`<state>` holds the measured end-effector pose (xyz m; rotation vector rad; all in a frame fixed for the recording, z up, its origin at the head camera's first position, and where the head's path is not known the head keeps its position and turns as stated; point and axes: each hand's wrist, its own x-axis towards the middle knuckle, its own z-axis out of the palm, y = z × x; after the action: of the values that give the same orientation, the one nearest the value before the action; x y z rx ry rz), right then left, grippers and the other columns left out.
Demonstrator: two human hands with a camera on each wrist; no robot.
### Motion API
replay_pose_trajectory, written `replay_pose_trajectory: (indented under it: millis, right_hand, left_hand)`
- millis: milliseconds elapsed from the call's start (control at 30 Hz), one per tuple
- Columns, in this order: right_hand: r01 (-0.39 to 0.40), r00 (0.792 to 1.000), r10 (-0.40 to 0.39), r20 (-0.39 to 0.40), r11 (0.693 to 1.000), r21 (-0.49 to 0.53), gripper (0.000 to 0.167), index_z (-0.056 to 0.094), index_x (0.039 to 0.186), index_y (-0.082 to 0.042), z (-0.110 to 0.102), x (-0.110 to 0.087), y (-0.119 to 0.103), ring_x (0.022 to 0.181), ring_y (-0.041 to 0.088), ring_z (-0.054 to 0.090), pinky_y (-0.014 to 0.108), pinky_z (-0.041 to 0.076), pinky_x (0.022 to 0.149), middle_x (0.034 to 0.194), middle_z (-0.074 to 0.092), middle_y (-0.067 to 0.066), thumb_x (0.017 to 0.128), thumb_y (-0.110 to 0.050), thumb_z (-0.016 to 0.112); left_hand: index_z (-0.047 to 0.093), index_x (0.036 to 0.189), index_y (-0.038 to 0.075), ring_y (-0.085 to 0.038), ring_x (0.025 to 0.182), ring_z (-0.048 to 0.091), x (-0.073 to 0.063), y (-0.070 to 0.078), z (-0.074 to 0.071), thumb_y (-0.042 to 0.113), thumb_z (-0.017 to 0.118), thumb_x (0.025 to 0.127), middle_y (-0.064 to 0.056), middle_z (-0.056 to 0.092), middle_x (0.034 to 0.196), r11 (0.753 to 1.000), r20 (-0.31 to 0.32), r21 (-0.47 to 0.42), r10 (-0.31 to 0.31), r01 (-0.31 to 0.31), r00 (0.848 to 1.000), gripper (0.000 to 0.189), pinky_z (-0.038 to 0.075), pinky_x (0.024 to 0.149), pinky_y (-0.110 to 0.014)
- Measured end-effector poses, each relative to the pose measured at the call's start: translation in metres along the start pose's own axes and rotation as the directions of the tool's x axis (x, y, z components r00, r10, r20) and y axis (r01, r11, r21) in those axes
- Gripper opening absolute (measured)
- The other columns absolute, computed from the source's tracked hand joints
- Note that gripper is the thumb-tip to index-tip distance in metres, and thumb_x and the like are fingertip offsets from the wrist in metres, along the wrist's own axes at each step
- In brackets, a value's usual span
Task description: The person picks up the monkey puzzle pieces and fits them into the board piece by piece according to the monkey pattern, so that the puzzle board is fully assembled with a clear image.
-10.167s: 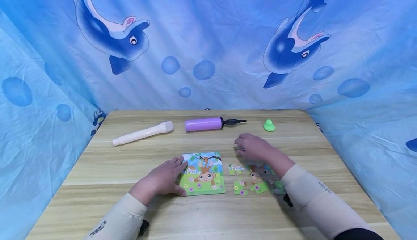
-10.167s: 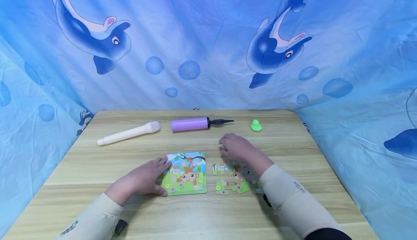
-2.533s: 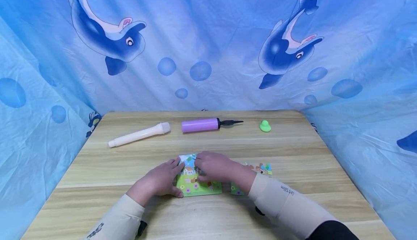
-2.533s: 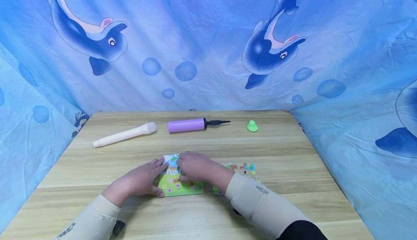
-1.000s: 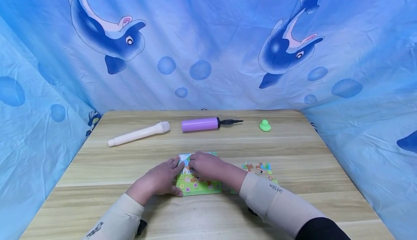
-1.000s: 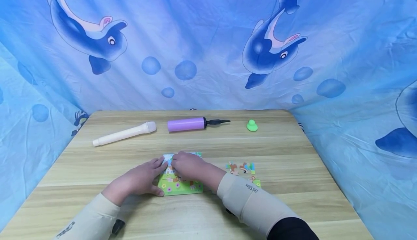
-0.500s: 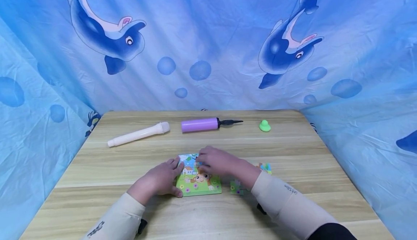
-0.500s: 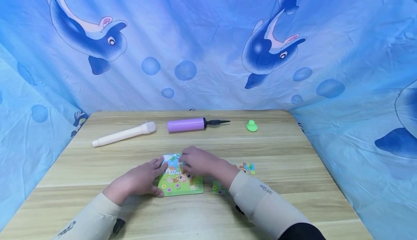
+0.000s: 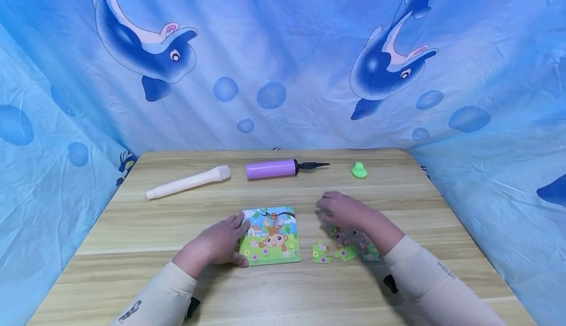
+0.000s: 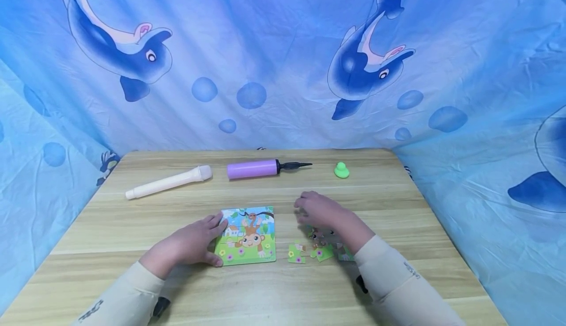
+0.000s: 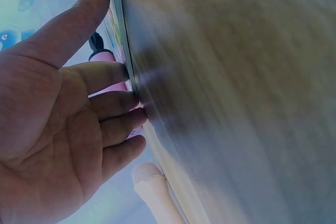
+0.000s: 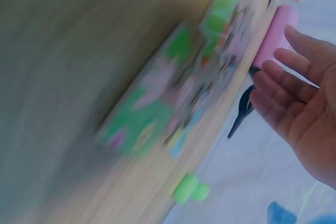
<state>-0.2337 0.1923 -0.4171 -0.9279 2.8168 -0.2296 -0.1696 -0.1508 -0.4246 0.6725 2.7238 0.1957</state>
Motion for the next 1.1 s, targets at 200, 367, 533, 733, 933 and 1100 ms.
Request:
replay_pose_trajectory:
  millis: [200, 367, 533, 733, 933, 1100]
  right_hand:
    - [-0.173, 0.976, 0.166, 0.138, 0.984, 0.040, 0.044, 0.065, 0.116, -0.016, 0.004, -0.017, 0.009, 0.099, 0.018, 0.055, 0.038, 0.051, 0.084, 0.110, 0.056, 0.000, 0.080, -0.036, 0.081]
    - [-0.210, 0.968, 0.204, 0.146, 0.977, 0.028, 0.050, 0.064, 0.116, -0.015, 0.008, -0.022, 0.009, 0.094, 0.015, 0.050, 0.033, 0.050, 0.078, 0.107, 0.052, -0.003, 0.076, -0.038, 0.084]
    - [-0.230, 0.965, 0.220, 0.143, 0.972, 0.052, 0.044, 0.063, 0.108, -0.015, 0.009, -0.021, 0.009, 0.091, 0.014, 0.050, 0.031, 0.049, 0.077, 0.100, 0.053, -0.004, 0.075, -0.034, 0.085]
    - [-0.221, 0.971, 0.196, 0.138, 0.955, 0.197, 0.024, 0.059, 0.102, -0.017, 0.007, -0.016, 0.012, 0.076, 0.011, 0.054, 0.030, 0.049, 0.070, 0.085, 0.058, -0.006, 0.086, -0.019, 0.076]
    - [-0.128, 0.990, 0.103, 0.093, 0.941, 0.313, 0.007, 0.057, 0.100, -0.017, -0.003, -0.004, 0.005, 0.068, 0.012, 0.052, 0.030, 0.046, 0.060, 0.080, 0.058, -0.004, 0.096, -0.015, 0.063]
    - [-0.031, 0.998, 0.001, 0.067, 0.894, 0.447, 0.010, 0.057, 0.103, -0.015, -0.006, 0.013, -0.014, 0.072, 0.013, 0.055, 0.030, 0.050, 0.064, 0.084, 0.060, -0.002, 0.096, -0.018, 0.064]
  left_hand:
    - [0.036, 0.151, 0.004, -0.043, 0.145, 0.025, 0.001, -0.001, 0.000, 0.055, 0.079, 0.073, -0.021, 0.024, 0.160, 1.000, 0.007, 0.001, -0.010, 0.010, 1.000, 0.103, 0.030, 0.117, -0.054]
    - [0.035, 0.151, 0.004, -0.043, 0.146, 0.025, 0.001, -0.001, -0.001, 0.055, 0.079, 0.074, -0.020, 0.023, 0.161, 1.000, 0.001, -0.003, -0.013, 0.013, 1.000, 0.102, 0.029, 0.117, -0.054]
    - [0.035, 0.151, 0.004, -0.043, 0.146, 0.024, 0.000, -0.001, 0.000, 0.054, 0.079, 0.074, -0.021, 0.023, 0.161, 1.000, 0.006, -0.016, -0.006, 0.006, 1.000, 0.102, 0.029, 0.117, -0.054]
    - [0.034, 0.152, 0.005, -0.042, 0.146, 0.024, 0.001, -0.001, 0.001, 0.053, 0.079, 0.074, -0.019, 0.022, 0.161, 1.000, 0.007, -0.016, -0.018, 0.018, 1.000, 0.102, 0.029, 0.117, -0.054]
    - [0.034, 0.152, 0.006, -0.041, 0.147, 0.023, 0.001, -0.001, 0.002, 0.054, 0.079, 0.073, -0.019, 0.021, 0.162, 0.999, 0.008, -0.028, -0.024, 0.025, 1.000, 0.103, 0.028, 0.118, -0.053]
    - [0.034, 0.152, 0.004, -0.042, 0.147, 0.023, -0.002, -0.001, 0.001, 0.054, 0.079, 0.074, -0.021, 0.022, 0.161, 0.999, 0.009, -0.034, -0.018, 0.018, 1.000, 0.103, 0.028, 0.118, -0.053]
